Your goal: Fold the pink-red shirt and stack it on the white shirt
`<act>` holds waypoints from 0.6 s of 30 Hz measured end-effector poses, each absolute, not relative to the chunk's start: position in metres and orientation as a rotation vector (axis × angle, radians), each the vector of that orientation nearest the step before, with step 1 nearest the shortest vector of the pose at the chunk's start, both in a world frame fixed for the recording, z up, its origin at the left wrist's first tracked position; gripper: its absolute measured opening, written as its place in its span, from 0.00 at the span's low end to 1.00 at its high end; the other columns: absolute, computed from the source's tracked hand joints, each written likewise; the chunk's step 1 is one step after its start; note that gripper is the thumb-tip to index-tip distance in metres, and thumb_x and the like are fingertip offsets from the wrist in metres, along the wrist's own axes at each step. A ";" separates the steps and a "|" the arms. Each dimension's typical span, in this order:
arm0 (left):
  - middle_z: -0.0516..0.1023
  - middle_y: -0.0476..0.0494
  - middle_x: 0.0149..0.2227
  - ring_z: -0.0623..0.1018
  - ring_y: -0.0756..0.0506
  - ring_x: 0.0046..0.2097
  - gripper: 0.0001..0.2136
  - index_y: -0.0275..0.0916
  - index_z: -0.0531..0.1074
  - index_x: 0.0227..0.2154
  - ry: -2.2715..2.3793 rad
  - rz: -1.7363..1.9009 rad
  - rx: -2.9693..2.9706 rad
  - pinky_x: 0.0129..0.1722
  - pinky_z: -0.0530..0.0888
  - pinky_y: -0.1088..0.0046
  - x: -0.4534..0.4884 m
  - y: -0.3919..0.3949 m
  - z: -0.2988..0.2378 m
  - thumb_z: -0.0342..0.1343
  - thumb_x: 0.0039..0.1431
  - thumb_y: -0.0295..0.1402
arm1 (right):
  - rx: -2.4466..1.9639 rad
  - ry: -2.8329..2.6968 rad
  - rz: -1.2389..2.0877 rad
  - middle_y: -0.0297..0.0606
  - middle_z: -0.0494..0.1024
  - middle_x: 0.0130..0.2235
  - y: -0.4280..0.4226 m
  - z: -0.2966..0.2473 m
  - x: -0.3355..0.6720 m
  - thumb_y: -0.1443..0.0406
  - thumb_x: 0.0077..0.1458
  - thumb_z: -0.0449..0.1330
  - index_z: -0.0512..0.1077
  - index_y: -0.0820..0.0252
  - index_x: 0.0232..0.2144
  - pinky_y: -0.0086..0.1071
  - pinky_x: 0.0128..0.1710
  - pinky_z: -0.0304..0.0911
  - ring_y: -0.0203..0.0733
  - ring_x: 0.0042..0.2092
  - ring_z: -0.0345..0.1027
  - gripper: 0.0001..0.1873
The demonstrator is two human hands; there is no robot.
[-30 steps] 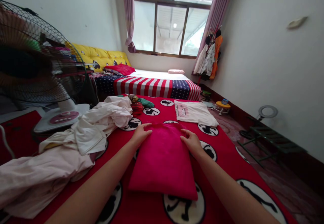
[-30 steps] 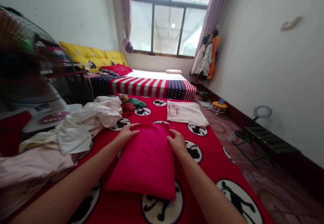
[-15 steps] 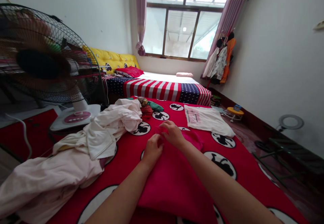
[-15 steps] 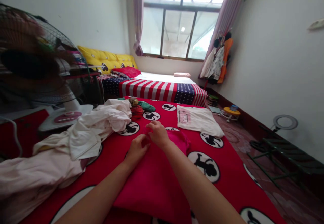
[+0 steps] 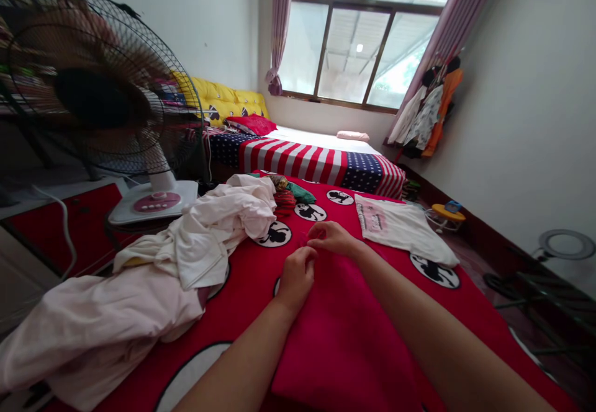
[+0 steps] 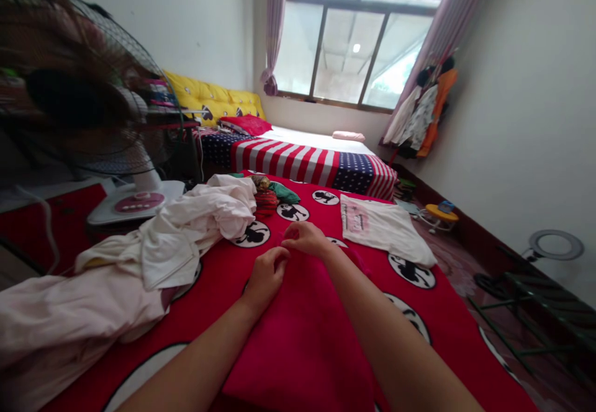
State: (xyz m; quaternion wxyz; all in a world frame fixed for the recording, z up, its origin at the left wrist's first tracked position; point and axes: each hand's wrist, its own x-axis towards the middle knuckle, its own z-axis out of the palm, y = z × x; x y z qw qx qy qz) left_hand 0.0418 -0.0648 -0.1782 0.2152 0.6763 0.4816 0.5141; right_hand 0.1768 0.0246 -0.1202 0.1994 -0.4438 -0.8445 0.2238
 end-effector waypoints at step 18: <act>0.80 0.46 0.39 0.78 0.47 0.41 0.16 0.39 0.74 0.39 1.339 1.435 1.887 0.45 0.72 0.72 0.042 -0.061 -0.188 0.48 0.53 0.17 | -1.364 -2.007 0.883 0.30 0.71 0.23 0.039 -0.128 0.180 0.56 0.50 0.58 0.73 0.63 0.29 0.25 0.25 0.56 0.32 0.25 0.61 0.14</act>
